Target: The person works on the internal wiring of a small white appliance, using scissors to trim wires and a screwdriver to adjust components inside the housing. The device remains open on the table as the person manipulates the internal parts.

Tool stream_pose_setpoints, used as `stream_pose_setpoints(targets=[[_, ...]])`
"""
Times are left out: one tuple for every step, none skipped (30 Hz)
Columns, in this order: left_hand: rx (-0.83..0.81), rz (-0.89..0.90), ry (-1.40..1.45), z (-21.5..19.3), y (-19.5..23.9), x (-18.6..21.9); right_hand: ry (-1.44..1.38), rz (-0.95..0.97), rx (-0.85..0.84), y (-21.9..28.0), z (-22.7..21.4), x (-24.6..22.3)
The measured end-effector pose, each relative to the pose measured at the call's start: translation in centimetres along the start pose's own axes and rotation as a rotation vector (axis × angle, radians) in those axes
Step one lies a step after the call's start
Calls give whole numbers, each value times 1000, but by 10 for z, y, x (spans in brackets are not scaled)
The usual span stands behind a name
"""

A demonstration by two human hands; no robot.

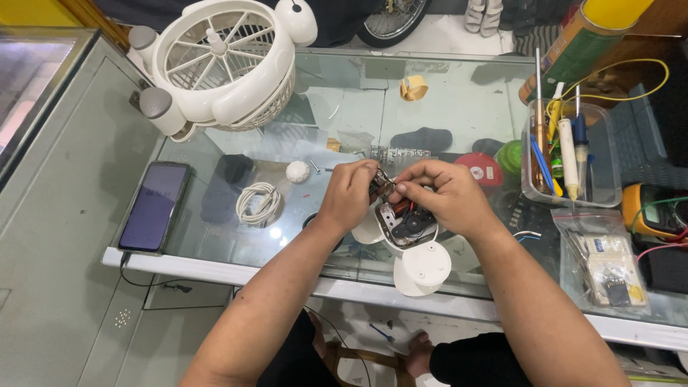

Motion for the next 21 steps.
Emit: stream_pose_setpoints(targets=[[-1,0,0,0,0,-1,0,1,1,0,1,-1],[-4,0,-4,0,0,-2,8,1,3,0,2,-1],[-7,0,-9,0,-1,-3,16,1,6,0,3,-2],[-8,0,-9,0,0,-2,16,1,7,-1,3,-1],[-13,-4,3,-1,0,-1,10,0,5,-1,2,-1],[-18,-8,14,-1,0,0,4,-2,2,-1,2,0],[-18,-7,14,-1,-1,-1,4,-2,2,-1,1,1],[-19,-6,16,0,-1,-2,12,-1,3,-1,1,1],[-20,-4,17,0,-2,-3,19,-1,4,-1,1,2],[-20,-3,17,-1,-1,-1,19,-1,5,-1,2,0],[-18,-8,11,-1,-1,0,13,3,6,-1,2,-1],[-14,-13,5,-2,-1,2,8,6,6,-1,3,-2],[-13,-12,5,-2,-2,2,9,4,6,-1,2,-1],[-13,-17,17,-2,-1,3,7,6,5,-1,2,0],[-13,-22,28,-2,-1,2,5,7,5,-1,1,2],[-13,-22,28,-1,-1,1,5,7,5,-1,1,1],[-8,-29,30,0,-1,-1,7,7,4,-1,1,1],[-3,-36,32,0,-1,-3,8,7,3,-1,1,0],[-2,-37,32,-2,-2,-2,8,7,2,-1,1,0],[8,-18,36,-4,-3,-1,7,6,0,-1,2,0],[18,0,41,-6,-5,-1,6,5,-3,-1,2,0]])
Point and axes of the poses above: each hand's wrist, its own y-axis away from the middle knuckle, its own z-axis out of the palm, x = y × z, the point moved 1 cm from there along -y, towards the middle knuckle, and after that the axes turned 10 degrees about -y, right-handed, at the moved point
